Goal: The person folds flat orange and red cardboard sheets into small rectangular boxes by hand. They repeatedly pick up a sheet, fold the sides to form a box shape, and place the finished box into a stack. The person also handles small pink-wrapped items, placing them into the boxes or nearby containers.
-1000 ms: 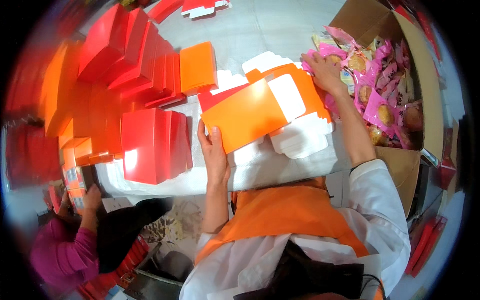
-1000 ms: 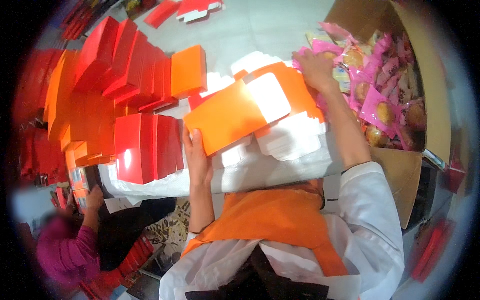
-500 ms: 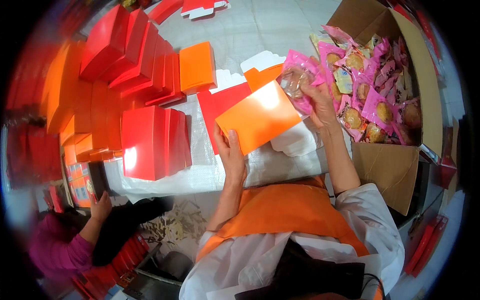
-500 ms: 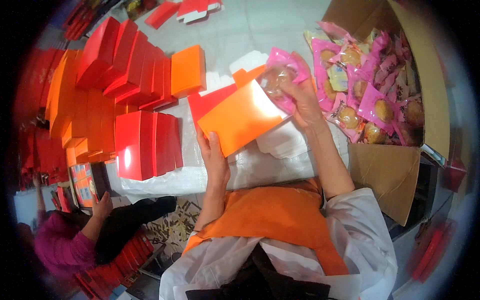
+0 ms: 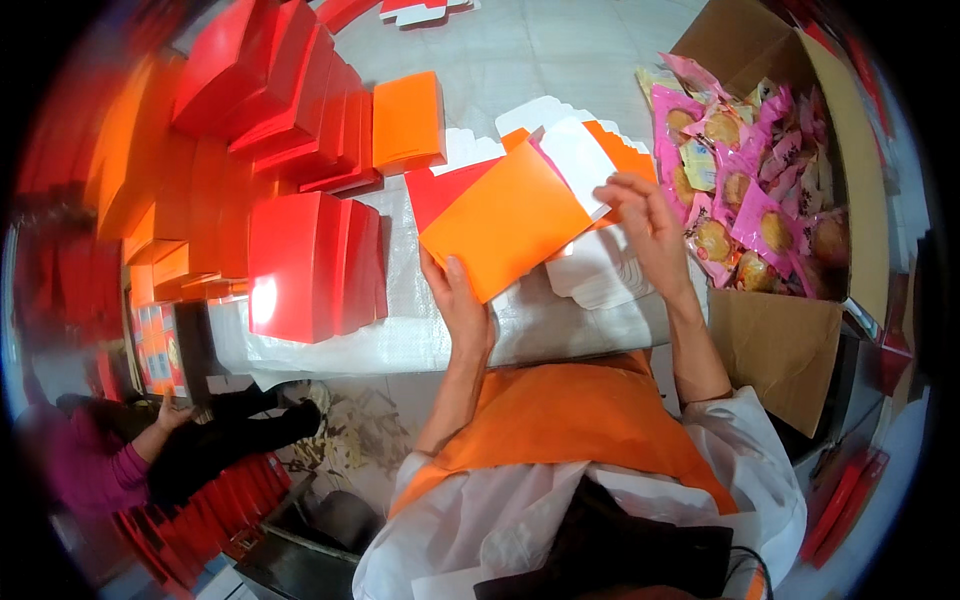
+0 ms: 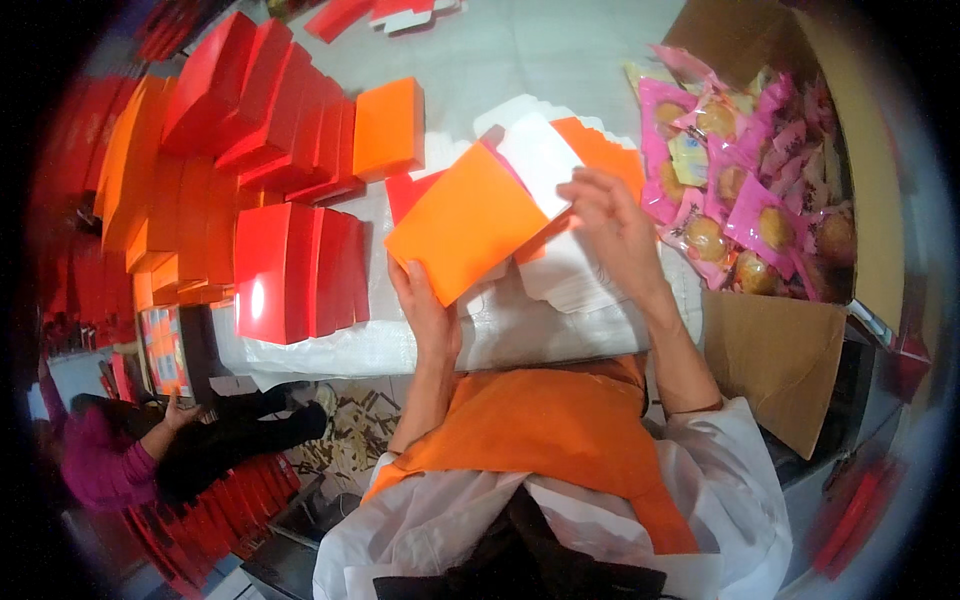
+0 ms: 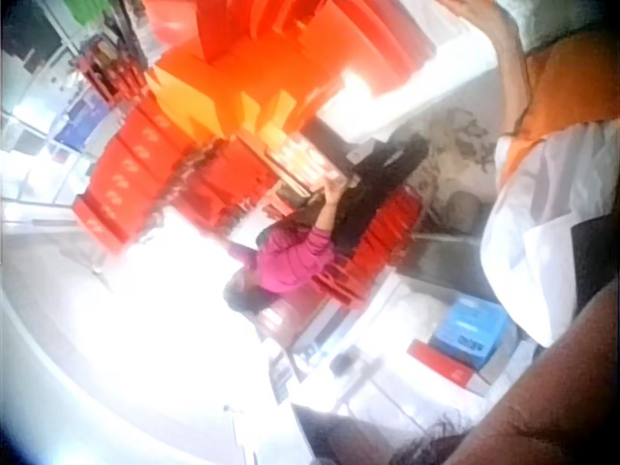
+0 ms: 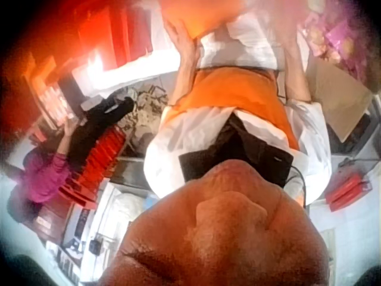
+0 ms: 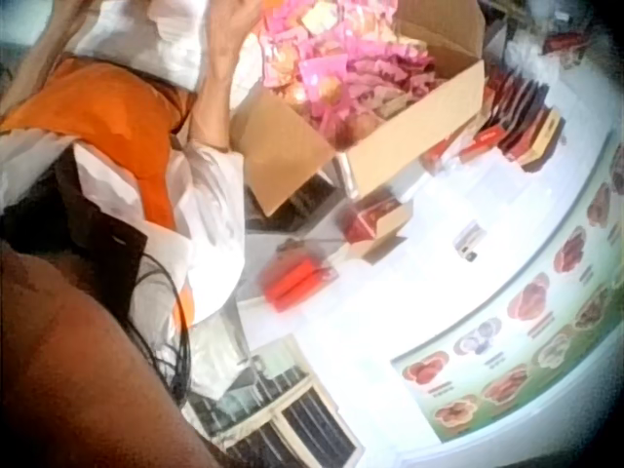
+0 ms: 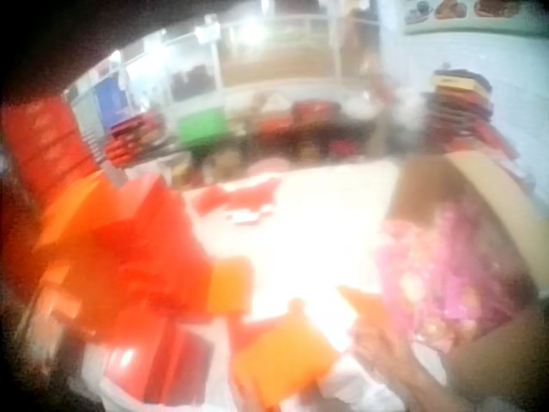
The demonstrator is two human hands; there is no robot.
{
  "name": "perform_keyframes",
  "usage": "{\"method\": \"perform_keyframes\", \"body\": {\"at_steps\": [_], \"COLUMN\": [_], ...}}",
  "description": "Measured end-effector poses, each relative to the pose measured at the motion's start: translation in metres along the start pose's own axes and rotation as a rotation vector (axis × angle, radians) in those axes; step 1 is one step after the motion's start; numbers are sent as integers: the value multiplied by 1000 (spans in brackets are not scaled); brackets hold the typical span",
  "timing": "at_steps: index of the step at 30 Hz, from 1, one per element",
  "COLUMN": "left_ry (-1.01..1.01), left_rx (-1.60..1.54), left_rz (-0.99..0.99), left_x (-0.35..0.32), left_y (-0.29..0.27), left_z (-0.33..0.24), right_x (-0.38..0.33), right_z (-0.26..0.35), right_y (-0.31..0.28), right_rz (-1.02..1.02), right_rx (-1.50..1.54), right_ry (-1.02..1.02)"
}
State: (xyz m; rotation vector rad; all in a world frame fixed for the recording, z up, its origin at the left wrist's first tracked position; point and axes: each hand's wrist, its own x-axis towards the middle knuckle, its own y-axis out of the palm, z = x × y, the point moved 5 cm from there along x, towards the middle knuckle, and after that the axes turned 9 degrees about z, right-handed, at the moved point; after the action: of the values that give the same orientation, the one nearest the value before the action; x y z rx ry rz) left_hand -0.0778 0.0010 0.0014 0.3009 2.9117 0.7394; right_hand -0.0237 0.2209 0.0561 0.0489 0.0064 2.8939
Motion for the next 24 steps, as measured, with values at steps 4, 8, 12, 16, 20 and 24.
{"method": "perform_keyframes", "body": {"at_steps": [4, 8, 12, 16, 20, 24], "left_ry": [41, -258, -183, -261, -249, -385], "left_rx": [170, 279, 285, 231, 261, 51], "left_rz": [43, 222, 411, 373, 418, 309], "left_x": [-23, -55, -58, -40, -32, -25], "left_y": [10, 8, 23, 36, 31, 24], "left_z": [14, 23, 13, -2, -3, -3], "right_x": [-15, -8, -27, -39, -45, -52], "right_z": [-3, 2, -17, -23, -25, -26], "right_y": [33, 11, 23, 31, 28, 30], "right_rz": [-81, -65, 329, 423, 421, 406], "right_rx": [-57, -120, -50, 15, 41, -9], "right_ry": [-106, -27, 52, 56, 73, 53]}}
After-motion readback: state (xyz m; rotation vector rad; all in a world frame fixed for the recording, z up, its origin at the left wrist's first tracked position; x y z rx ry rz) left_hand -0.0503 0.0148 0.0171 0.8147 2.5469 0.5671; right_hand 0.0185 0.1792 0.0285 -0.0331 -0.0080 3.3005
